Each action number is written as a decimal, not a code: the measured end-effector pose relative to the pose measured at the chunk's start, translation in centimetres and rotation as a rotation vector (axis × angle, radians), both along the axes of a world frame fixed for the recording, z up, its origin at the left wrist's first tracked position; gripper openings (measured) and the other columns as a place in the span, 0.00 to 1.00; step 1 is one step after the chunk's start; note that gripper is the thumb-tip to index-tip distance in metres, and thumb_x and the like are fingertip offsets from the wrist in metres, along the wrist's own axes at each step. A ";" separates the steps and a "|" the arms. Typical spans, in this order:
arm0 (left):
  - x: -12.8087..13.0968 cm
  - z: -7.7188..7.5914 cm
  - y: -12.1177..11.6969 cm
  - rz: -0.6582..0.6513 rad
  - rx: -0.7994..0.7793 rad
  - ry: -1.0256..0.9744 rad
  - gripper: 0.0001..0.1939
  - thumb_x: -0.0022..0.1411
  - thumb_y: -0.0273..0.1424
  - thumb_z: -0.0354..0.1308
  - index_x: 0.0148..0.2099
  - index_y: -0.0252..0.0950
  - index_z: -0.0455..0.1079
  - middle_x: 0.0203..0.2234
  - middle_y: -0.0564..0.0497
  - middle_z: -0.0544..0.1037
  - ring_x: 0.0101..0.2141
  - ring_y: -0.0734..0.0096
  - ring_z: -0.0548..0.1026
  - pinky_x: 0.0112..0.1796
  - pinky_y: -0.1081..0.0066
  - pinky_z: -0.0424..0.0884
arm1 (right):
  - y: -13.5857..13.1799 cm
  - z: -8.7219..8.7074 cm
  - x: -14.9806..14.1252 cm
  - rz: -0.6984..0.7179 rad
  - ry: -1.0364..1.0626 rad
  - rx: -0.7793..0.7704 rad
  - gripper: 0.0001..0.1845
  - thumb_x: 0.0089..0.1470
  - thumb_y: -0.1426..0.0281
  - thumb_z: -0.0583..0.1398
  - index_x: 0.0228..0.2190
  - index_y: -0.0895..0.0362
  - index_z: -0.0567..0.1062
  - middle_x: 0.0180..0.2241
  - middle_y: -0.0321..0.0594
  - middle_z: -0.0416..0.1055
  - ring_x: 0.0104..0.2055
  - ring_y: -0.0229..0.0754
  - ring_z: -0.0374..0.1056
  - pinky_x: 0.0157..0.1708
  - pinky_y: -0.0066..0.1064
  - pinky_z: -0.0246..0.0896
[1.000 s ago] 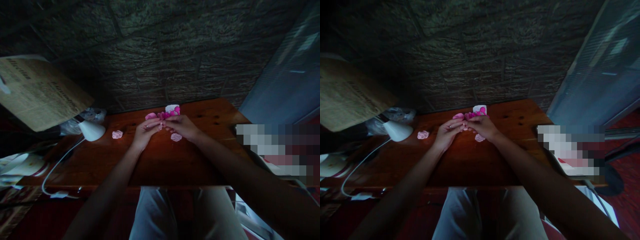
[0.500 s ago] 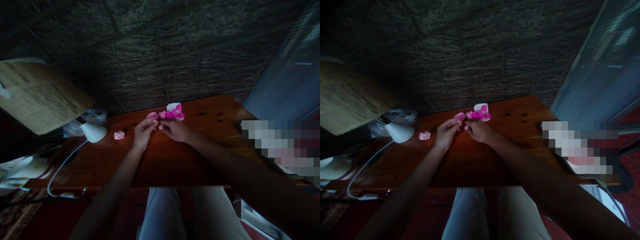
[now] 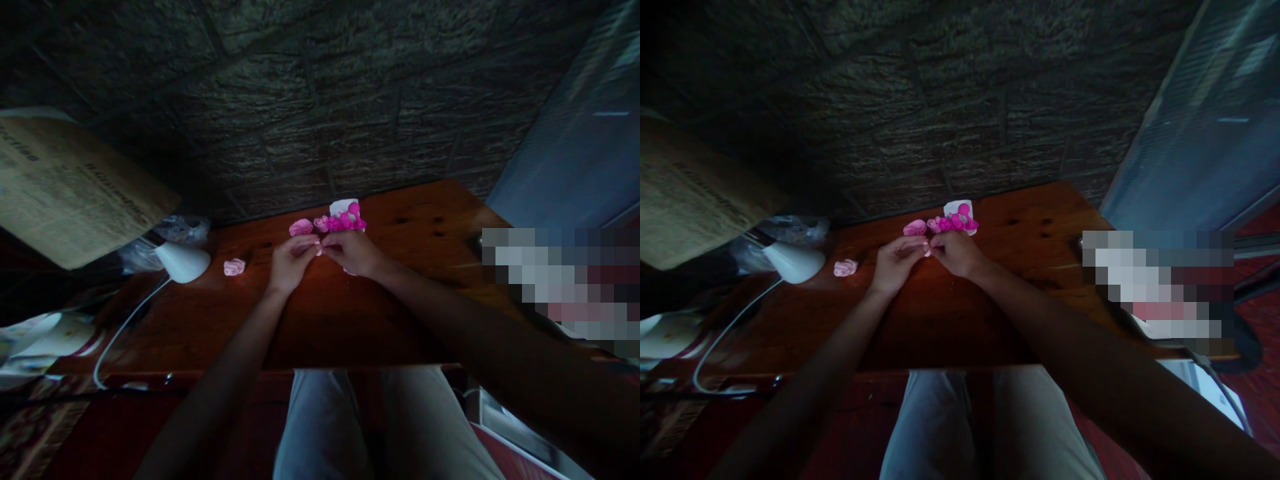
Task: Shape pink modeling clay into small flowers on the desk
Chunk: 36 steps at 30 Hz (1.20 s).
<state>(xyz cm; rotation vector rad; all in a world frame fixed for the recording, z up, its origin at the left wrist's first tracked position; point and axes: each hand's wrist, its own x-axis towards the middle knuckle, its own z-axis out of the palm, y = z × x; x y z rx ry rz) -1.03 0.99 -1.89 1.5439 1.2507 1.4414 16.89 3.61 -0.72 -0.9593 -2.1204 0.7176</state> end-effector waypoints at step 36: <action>-1.5 1.0 -0.4 0.277 0.153 0.226 0.05 0.58 0.27 0.68 0.39 0.38 0.81 0.38 0.46 0.86 0.41 0.58 0.83 0.51 0.59 0.76 | 0.0 0.1 1.2 -0.082 0.156 -0.147 0.11 0.59 0.75 0.62 0.37 0.56 0.86 0.38 0.40 0.84 0.37 0.42 0.79 0.44 0.36 0.75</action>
